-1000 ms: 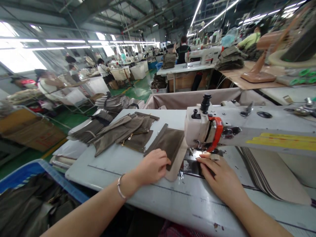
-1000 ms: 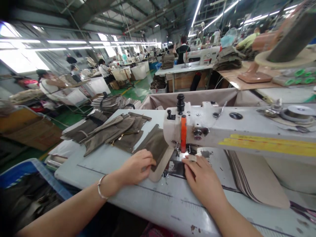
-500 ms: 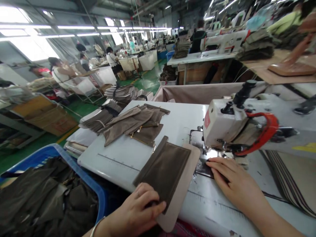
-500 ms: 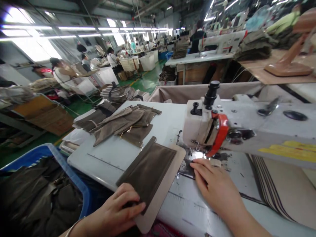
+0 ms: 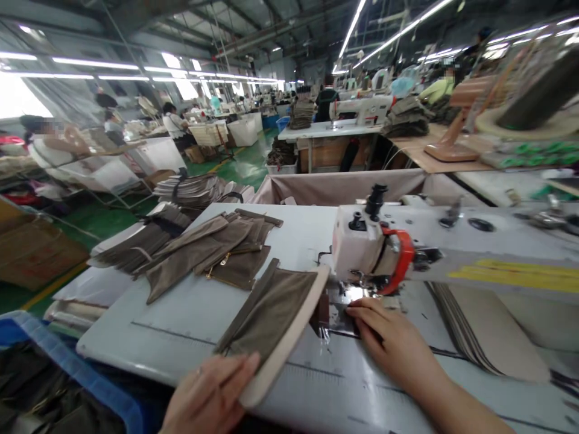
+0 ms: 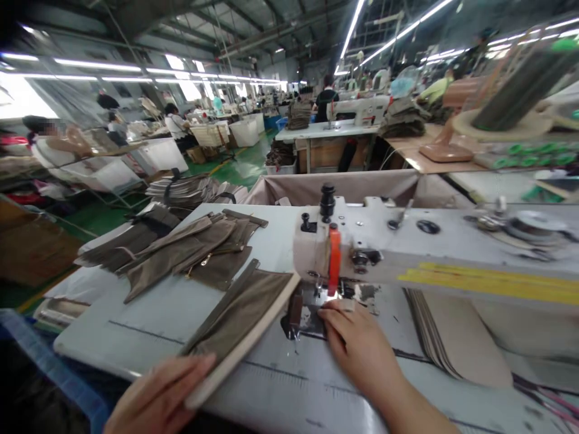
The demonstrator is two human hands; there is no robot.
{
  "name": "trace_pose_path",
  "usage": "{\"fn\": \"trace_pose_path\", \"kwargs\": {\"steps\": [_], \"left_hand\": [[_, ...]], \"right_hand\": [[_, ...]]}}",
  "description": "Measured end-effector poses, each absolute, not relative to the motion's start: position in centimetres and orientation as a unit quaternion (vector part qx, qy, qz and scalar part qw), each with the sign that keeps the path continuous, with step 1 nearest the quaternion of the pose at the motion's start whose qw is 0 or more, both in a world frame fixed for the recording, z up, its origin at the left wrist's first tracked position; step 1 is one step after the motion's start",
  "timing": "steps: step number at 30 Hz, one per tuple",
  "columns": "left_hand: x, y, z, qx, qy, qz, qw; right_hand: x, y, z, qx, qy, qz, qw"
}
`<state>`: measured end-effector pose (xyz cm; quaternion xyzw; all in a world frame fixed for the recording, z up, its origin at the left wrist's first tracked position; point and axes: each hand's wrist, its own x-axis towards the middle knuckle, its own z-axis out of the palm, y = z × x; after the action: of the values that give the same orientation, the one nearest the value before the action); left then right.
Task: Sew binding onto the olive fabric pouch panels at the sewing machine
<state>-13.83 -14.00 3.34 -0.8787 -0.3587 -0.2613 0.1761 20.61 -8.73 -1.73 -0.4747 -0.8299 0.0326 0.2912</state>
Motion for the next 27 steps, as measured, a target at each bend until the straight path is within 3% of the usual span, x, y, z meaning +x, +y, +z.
{"fn": "trace_pose_path", "kwargs": {"steps": [4,6,10,15,23,27], "left_hand": [[-10.6,-6.9,7.0,-0.735,-0.421,-0.445,0.291],[-8.1,-2.9,8.3,-0.711,-0.397,-0.501,0.293],[-4.1,1.9,7.4,-0.829,-0.434,-0.329,0.126],[-2.6,0.7,2.6,-0.906,-0.39,-0.161,0.035],[-2.5,-2.4,-0.3,-0.922,-0.323,-0.211,-0.017],[-2.4,-2.2,-0.4,-0.92,-0.314,-0.233,-0.031]], "right_hand": [[21.5,-10.8,0.9,-0.485,-0.82,0.017,0.304],[23.4,-12.2,1.7,-0.527,-0.792,-0.012,0.309],[29.6,-14.6,1.2,-0.67,-0.679,-0.098,0.284],[34.1,-15.6,-0.8,-0.747,-0.613,-0.107,0.234],[32.4,-16.0,0.0,-0.749,-0.604,-0.19,0.196],[31.9,-16.7,1.4,-0.771,-0.568,-0.167,0.237]]}}
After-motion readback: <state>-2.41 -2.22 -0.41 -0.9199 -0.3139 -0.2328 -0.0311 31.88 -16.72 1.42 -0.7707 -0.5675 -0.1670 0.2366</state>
